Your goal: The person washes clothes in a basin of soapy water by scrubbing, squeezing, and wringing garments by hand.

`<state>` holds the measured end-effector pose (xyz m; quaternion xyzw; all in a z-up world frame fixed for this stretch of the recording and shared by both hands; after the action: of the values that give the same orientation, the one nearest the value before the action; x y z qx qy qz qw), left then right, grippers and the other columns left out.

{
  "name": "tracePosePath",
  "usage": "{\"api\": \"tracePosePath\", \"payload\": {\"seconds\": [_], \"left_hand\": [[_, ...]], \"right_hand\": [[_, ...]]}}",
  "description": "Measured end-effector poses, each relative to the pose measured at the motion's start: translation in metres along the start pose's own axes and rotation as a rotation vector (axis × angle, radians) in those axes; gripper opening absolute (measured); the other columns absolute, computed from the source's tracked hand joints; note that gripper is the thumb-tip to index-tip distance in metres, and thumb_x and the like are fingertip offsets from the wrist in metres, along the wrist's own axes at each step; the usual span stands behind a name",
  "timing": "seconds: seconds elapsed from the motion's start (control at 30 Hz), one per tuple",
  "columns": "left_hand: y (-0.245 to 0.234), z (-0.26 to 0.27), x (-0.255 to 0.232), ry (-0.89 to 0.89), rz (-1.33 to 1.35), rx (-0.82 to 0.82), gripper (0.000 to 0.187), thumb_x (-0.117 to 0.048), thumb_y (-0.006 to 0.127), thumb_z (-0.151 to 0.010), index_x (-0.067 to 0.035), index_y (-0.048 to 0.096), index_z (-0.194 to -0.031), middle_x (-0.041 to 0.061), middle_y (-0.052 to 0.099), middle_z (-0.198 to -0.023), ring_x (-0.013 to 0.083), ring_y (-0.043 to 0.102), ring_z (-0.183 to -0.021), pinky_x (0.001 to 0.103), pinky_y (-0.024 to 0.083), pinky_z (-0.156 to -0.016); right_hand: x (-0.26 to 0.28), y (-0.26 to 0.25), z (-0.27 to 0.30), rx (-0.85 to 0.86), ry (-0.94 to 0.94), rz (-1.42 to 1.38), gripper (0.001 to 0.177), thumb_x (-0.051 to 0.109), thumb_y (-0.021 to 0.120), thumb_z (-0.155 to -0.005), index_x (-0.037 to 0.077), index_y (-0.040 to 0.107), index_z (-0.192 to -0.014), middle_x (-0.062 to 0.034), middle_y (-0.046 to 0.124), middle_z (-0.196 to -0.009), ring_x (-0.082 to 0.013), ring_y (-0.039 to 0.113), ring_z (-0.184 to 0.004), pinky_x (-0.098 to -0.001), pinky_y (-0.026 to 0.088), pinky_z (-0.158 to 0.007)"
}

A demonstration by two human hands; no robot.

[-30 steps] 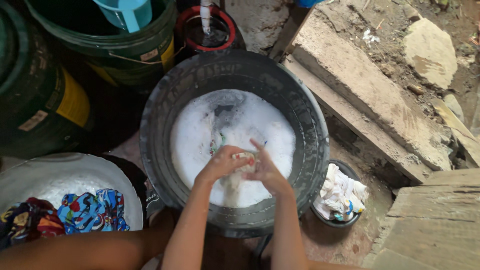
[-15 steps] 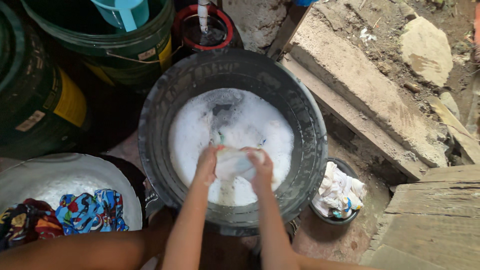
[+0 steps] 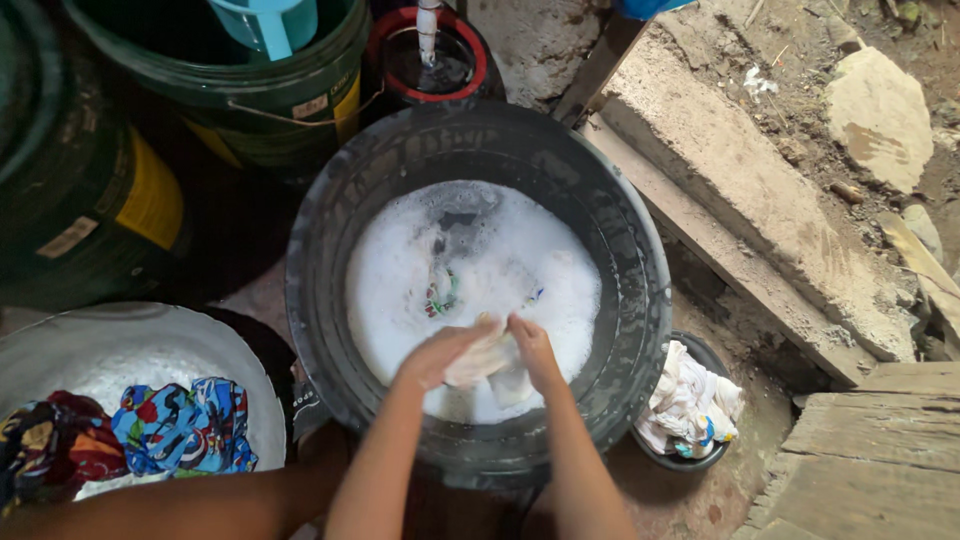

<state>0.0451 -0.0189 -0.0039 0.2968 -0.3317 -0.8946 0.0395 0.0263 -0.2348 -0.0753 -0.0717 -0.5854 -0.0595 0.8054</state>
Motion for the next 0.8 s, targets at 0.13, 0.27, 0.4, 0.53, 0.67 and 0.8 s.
{"api": "tracePosePath", "payload": {"seconds": [0.13, 0.27, 0.4, 0.53, 0.67, 0.8], "left_hand": [[0.001, 0.027, -0.040, 0.039, -0.368, -0.043, 0.045, -0.024, 0.077, -0.083, -0.003, 0.066, -0.121, 0.011, 0.074, -0.099, 0.0179, 0.071, -0.084, 0.030, 0.057, -0.065], [-0.026, 0.024, -0.056, 0.055, -0.056, -0.157, 0.035, -0.024, 0.060, -0.093, -0.001, 0.067, -0.119, 0.014, 0.076, -0.103, 0.0232, 0.075, -0.090, 0.036, 0.064, -0.072], [-0.060, -0.025, -0.015, 0.134, 0.253, -0.072, 0.034, -0.029, 0.054, -0.097, -0.004, 0.066, -0.117, 0.013, 0.073, -0.102, 0.0249, 0.073, -0.088, 0.042, 0.063, -0.070], [-0.092, -0.100, 0.070, 0.136, 0.463, -0.130, 0.039, -0.042, 0.051, -0.101, -0.011, 0.066, -0.119, 0.009, 0.072, -0.104, 0.0225, 0.072, -0.087, 0.039, 0.061, -0.071], [-0.108, -0.127, 0.125, 0.249, 0.482, -0.006, 0.036, -0.033, 0.059, -0.098, -0.011, 0.067, -0.125, 0.010, 0.073, -0.105, 0.0216, 0.072, -0.087, 0.035, 0.060, -0.074], [-0.061, -0.090, 0.087, 0.072, 0.306, -0.123, 0.045, -0.041, 0.060, -0.094, -0.008, 0.068, -0.125, 0.008, 0.072, -0.105, 0.0196, 0.070, -0.088, 0.035, 0.056, -0.072]], "right_hand": [[-0.004, -0.017, 0.010, 0.429, 0.224, 0.220, 0.047, 0.040, 0.085, -0.071, 0.006, 0.077, -0.102, -0.0011, 0.076, -0.085, -0.0112, 0.066, -0.073, -0.0275, 0.053, -0.069], [0.006, -0.031, 0.014, 0.314, 0.175, 0.464, 0.045, 0.036, 0.087, -0.078, -0.004, 0.079, -0.098, -0.0099, 0.072, -0.103, -0.0154, 0.064, -0.092, -0.0297, 0.046, -0.082], [0.044, 0.000, 0.019, 0.023, 0.074, -0.451, 0.029, 0.029, 0.077, -0.083, 0.007, 0.076, -0.101, -0.0095, 0.071, -0.101, -0.0189, 0.068, -0.088, -0.0351, 0.054, -0.079], [0.061, 0.093, 0.042, -0.119, -0.075, -0.114, 0.014, 0.016, 0.074, -0.086, 0.003, 0.075, -0.090, -0.0033, 0.070, -0.078, -0.0123, 0.062, -0.067, -0.0299, 0.048, -0.055], [0.053, 0.138, 0.051, -0.432, -0.397, 0.229, 0.015, 0.014, 0.080, -0.082, 0.000, 0.075, -0.081, -0.0028, 0.067, -0.064, -0.0107, 0.058, -0.058, -0.0291, 0.049, -0.054], [0.039, 0.080, 0.016, -0.382, -0.325, 0.182, 0.015, 0.013, 0.075, -0.082, -0.001, 0.074, -0.078, -0.0033, 0.066, -0.066, -0.0106, 0.056, -0.057, -0.0299, 0.046, -0.053]]}}
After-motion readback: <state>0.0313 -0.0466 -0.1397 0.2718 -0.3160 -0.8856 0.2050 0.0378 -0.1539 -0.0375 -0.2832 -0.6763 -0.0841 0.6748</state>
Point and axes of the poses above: each hand's wrist, its own z-axis away from the middle knuckle, its own y-axis out of the palm, x = y × z, the point moved 3 cm from there along -z, towards the middle knuckle
